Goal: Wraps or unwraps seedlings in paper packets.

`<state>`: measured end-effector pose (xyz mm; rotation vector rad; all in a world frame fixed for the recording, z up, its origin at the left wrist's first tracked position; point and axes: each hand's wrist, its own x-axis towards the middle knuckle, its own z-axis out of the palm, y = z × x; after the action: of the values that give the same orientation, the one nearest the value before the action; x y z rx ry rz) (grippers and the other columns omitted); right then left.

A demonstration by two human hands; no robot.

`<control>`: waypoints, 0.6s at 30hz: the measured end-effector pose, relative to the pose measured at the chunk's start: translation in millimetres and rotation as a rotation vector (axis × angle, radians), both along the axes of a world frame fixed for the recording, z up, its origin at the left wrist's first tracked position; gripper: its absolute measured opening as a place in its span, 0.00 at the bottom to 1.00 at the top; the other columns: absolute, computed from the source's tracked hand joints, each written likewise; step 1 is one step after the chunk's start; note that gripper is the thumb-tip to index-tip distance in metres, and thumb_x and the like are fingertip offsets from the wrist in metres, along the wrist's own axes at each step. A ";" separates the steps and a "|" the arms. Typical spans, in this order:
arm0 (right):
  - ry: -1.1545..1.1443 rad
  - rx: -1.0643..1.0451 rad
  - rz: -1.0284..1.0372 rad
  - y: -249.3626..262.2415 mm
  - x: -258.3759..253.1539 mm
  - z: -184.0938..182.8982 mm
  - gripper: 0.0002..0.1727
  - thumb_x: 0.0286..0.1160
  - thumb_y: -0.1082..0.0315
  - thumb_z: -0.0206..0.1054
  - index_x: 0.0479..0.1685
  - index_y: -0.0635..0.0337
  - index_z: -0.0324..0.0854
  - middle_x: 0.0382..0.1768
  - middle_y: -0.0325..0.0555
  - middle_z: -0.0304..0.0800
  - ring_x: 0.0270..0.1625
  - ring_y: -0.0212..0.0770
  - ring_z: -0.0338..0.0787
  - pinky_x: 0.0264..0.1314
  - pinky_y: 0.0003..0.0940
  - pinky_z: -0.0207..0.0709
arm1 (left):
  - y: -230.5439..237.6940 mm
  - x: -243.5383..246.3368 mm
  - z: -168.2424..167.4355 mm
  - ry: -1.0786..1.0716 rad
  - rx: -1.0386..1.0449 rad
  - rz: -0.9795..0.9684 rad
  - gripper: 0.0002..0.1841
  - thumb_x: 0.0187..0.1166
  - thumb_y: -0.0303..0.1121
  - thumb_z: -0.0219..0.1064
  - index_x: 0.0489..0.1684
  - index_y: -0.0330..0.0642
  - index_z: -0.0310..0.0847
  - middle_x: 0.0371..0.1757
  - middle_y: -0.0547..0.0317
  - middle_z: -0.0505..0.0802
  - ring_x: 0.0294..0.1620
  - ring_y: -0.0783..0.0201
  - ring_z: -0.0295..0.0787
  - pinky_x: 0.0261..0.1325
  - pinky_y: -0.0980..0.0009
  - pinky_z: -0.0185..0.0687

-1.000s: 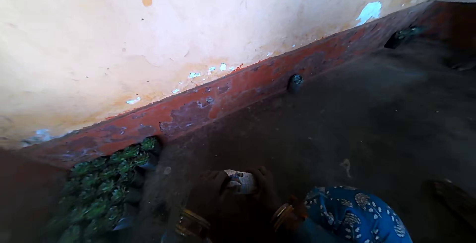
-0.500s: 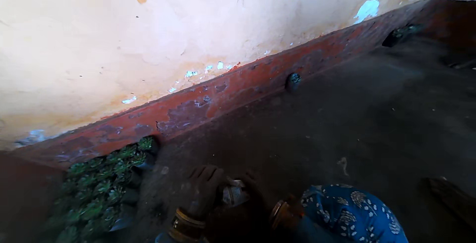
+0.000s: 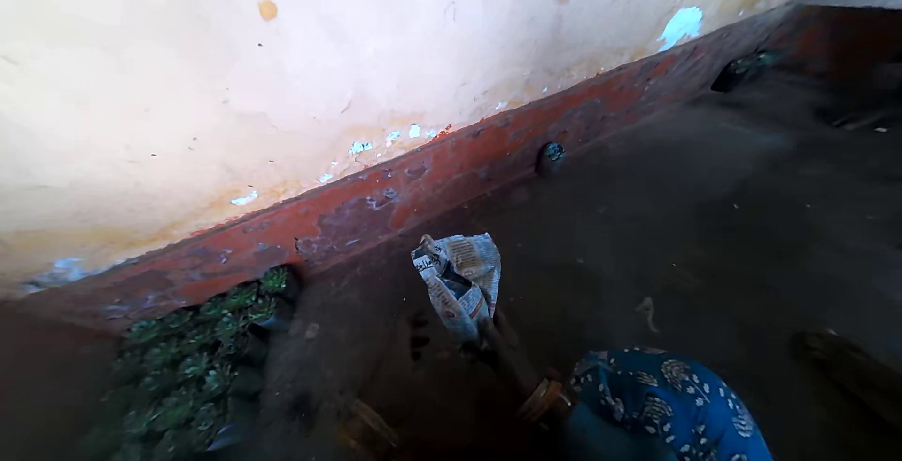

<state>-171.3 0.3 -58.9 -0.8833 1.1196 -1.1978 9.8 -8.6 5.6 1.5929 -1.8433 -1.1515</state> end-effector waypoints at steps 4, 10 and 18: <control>0.054 0.054 -0.041 3.3 -2.2 0.3 0.27 0.91 0.60 0.47 0.81 0.71 0.60 0.61 0.59 0.82 0.56 0.41 0.89 0.55 0.37 0.87 | 16.3 -33.0 -32.6 0.189 -0.067 0.036 0.50 0.71 0.43 0.77 0.86 0.21 0.50 0.78 0.32 0.76 0.67 0.57 0.87 0.65 0.67 0.87; 0.254 -0.173 -0.052 2.4 -4.4 -1.6 0.16 0.87 0.66 0.56 0.39 0.68 0.86 0.30 0.37 0.87 0.36 0.24 0.86 0.47 0.25 0.82 | 23.6 -36.8 -7.6 0.243 0.069 0.240 0.48 0.73 0.32 0.75 0.88 0.22 0.43 0.72 0.32 0.81 0.66 0.59 0.87 0.67 0.68 0.83; -0.163 0.002 -0.150 -3.5 -15.7 15.3 0.17 0.92 0.70 0.48 0.38 0.68 0.81 0.31 0.44 0.91 0.37 0.36 0.93 0.46 0.35 0.90 | -4.3 2.3 -42.9 0.690 0.070 -0.018 0.47 0.70 0.42 0.76 0.83 0.26 0.49 0.62 0.55 0.89 0.56 0.68 0.92 0.60 0.68 0.91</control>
<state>-187.0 -3.1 -43.5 -0.6967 1.0682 -1.3662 12.0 -12.9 -37.4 1.0138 -1.3675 -1.5399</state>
